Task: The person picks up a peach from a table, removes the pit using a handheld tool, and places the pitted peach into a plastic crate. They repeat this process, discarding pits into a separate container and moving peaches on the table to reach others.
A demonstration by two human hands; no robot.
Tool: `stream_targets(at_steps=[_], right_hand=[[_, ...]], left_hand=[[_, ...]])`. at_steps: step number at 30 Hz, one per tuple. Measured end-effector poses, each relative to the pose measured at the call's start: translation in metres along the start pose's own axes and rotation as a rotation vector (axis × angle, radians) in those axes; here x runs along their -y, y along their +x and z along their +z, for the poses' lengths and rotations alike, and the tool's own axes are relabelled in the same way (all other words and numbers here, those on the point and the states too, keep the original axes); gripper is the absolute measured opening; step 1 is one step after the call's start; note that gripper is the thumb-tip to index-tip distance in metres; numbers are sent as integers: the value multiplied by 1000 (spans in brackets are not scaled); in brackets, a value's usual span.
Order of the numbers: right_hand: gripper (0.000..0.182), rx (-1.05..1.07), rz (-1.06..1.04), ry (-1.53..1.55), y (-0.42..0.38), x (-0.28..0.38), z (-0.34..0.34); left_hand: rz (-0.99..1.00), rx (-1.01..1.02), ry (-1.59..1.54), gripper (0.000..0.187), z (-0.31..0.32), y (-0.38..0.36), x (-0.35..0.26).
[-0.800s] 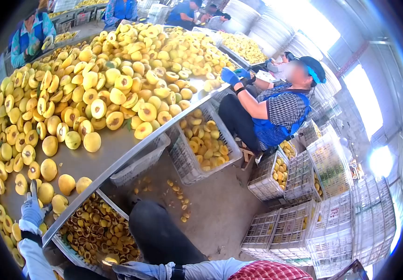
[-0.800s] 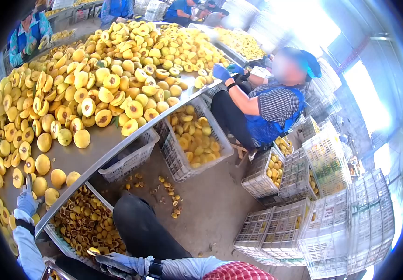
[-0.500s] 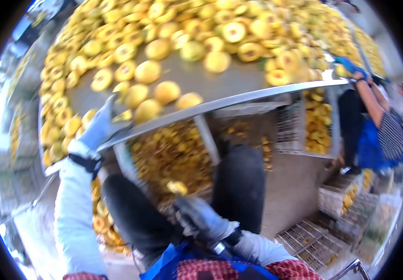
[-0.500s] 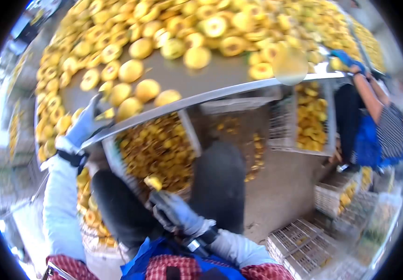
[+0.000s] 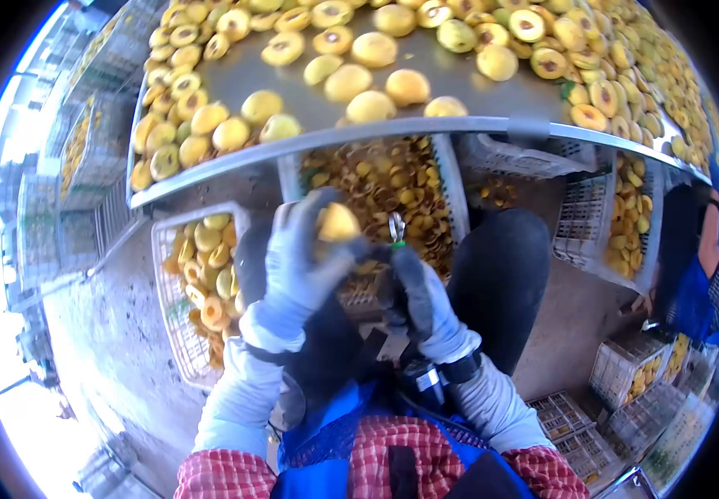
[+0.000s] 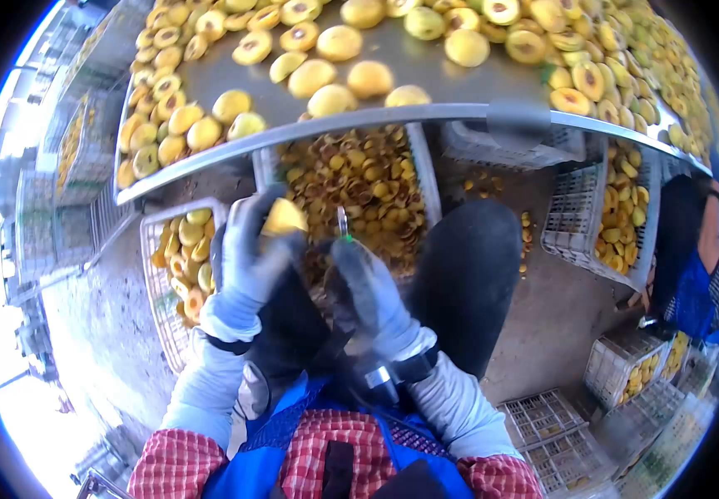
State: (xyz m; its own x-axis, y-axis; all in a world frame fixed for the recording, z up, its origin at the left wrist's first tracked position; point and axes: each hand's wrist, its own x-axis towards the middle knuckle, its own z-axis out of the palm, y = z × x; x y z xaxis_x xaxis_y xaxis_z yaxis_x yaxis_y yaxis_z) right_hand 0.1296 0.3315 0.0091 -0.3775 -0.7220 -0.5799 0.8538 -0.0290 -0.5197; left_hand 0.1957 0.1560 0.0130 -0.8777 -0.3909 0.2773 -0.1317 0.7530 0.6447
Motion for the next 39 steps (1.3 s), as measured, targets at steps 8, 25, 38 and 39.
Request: stream_targets(at_steps=[8, 25, 38, 39], right_hand=[[56, 261, 225, 241, 1, -40, -19], [58, 191, 296, 408, 8, -83, -22], [62, 291, 229, 400, -8, -85, -26], [62, 347, 186, 373, -10, -84, -23]], left_hand=[[-97, 249, -779, 71, -77, -63, 21], [-262, 39, 381, 47, -95, -248, 211], [-911, -328, 494, 62, -134, -340, 259], [-725, -463, 440, 60, -128, -310, 241]])
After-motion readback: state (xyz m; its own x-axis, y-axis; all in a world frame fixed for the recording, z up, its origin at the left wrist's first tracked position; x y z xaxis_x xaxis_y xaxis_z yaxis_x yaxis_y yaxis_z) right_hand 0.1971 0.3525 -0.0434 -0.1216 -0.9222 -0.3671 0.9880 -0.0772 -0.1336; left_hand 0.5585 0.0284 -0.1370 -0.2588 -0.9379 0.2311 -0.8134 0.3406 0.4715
